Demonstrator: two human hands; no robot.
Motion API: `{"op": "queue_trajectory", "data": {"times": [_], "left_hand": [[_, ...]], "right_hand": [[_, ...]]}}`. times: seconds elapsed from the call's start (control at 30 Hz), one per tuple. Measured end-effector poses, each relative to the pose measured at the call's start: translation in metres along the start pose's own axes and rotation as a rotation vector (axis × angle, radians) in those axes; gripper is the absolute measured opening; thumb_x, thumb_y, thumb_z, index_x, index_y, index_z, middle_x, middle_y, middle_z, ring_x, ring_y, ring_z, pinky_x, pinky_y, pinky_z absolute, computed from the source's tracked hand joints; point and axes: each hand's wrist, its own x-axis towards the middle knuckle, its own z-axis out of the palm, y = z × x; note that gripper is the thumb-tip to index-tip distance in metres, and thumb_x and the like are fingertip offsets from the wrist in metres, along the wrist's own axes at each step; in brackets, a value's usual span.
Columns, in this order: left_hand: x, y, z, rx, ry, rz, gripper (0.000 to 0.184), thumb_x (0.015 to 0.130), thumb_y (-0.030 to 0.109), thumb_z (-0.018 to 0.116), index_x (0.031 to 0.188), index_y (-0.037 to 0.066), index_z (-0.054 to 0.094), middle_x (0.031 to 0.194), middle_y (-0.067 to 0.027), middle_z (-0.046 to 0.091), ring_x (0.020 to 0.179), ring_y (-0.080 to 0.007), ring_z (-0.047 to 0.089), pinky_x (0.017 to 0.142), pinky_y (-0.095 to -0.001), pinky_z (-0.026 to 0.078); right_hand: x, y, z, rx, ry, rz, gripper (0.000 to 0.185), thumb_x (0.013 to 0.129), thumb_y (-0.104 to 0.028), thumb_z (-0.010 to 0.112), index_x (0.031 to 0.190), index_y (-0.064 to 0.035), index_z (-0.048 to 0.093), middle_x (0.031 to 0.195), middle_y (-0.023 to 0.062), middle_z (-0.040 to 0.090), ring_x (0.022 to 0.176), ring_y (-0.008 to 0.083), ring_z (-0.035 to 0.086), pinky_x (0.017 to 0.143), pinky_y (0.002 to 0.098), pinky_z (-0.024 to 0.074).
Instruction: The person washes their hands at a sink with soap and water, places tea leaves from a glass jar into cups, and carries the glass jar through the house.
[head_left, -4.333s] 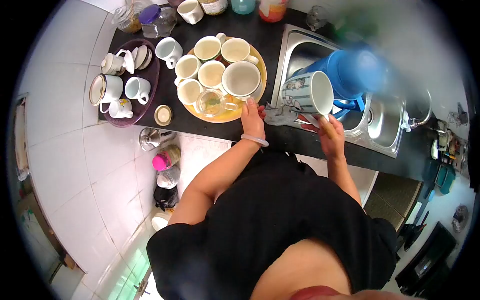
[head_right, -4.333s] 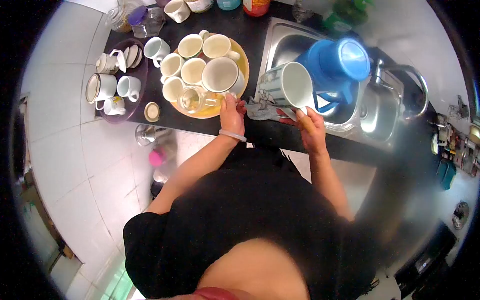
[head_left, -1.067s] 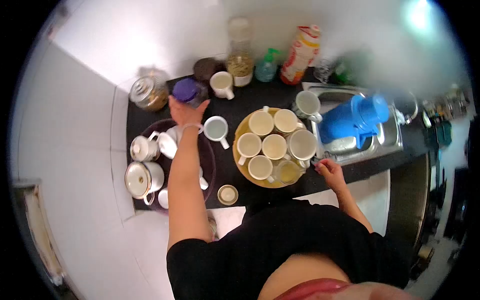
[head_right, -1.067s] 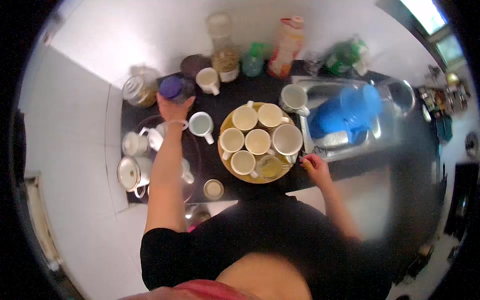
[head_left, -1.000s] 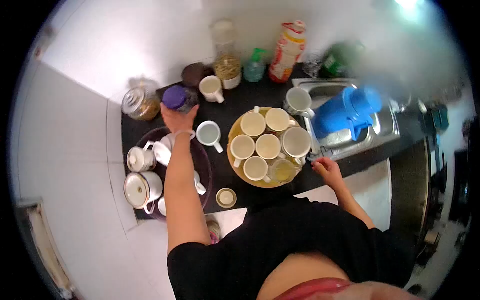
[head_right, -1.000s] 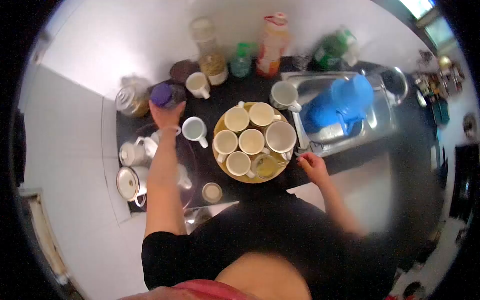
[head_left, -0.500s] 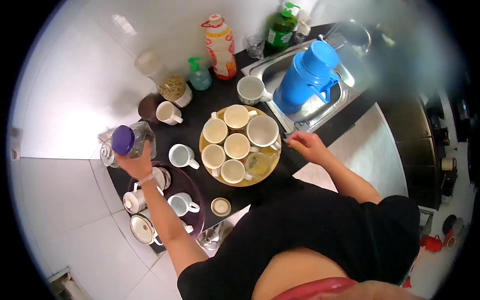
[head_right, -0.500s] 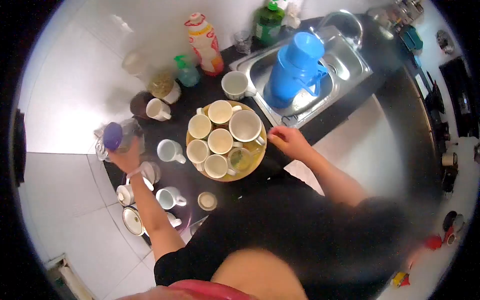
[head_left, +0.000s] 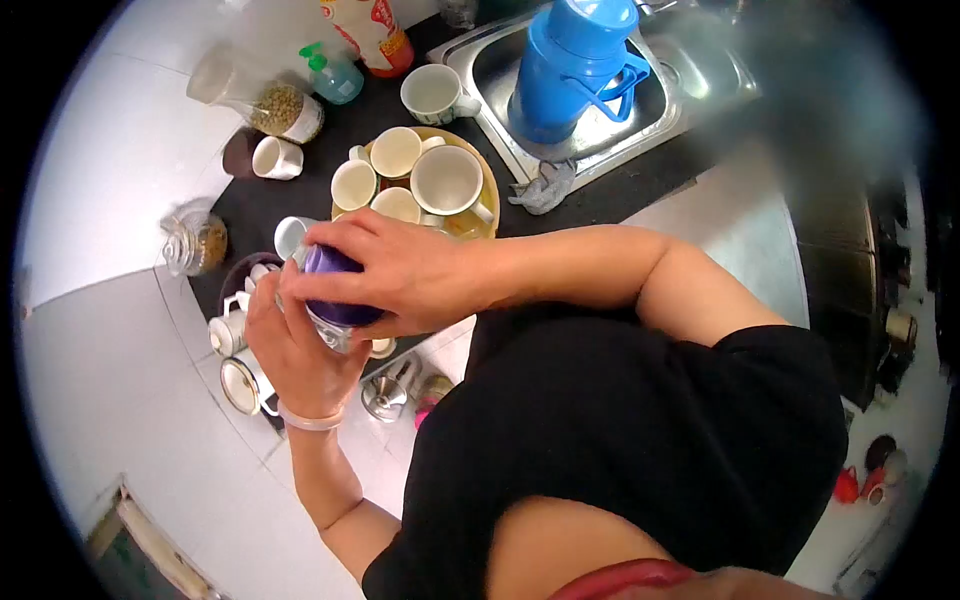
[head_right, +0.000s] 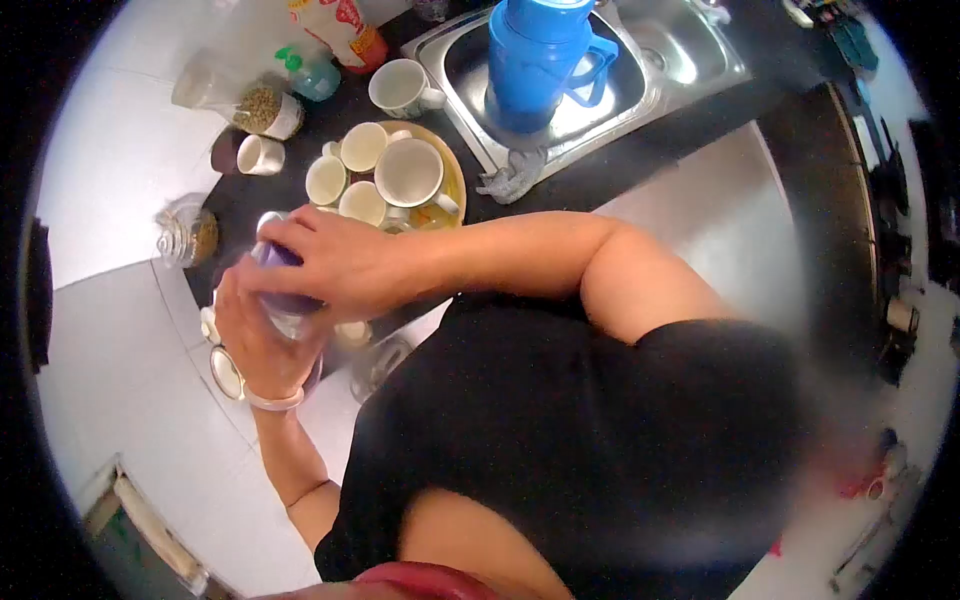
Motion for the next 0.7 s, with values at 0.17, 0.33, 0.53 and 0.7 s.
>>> {"op": "queue_trajectory", "data": {"times": [0.17,0.33,0.53,0.7], "left_hand": [[-0.011,0.042,0.011,-0.19,-0.05,-0.119,0.094,0.049,0.021,0.081,0.128,-0.001,0.036,0.121,-0.0204,0.045,0.112,-0.0387,0.043,0.095,-0.0456,0.034],[-0.044,0.097,0.035,-0.333,0.161,-0.433,0.096,0.053,0.023,0.081,0.13,-0.005,0.031,0.123,-0.0209,0.042,0.113,-0.035,0.043,0.097,-0.0429,0.033],[-0.075,0.168,0.046,-0.34,0.416,-0.944,0.102,0.051,0.022,0.082,0.132,-0.006,0.026,0.126,-0.0195,0.039,0.113,-0.029,0.044,0.096,-0.0405,0.037],[-0.122,0.198,0.033,-0.102,0.267,-1.096,0.103,0.052,0.026,0.081,0.132,-0.006,0.026,0.127,-0.0235,0.038,0.116,-0.0368,0.041,0.096,-0.0449,0.037]], "right_hand": [[-0.037,0.023,-0.052,0.123,0.069,-0.357,0.062,0.065,-0.015,0.075,0.121,-0.0217,0.05,0.124,0.0156,0.041,0.113,0.0356,0.042,0.091,0.0421,0.0368],[-0.107,0.105,-0.092,-0.159,0.08,0.332,0.074,0.066,-0.03,0.075,0.128,-0.0093,0.041,0.125,0.0172,0.044,0.114,0.0342,0.043,0.097,0.0412,0.0351],[-0.172,0.17,-0.049,-0.459,-0.419,0.538,0.076,0.065,-0.034,0.073,0.129,-0.0098,0.04,0.126,0.0165,0.043,0.11,0.0369,0.043,0.092,0.0469,0.0359],[-0.169,0.151,-0.044,-0.497,-0.456,0.449,0.074,0.065,-0.034,0.074,0.127,-0.0107,0.04,0.125,0.0171,0.044,0.109,0.0372,0.044,0.091,0.0472,0.0355]]}}
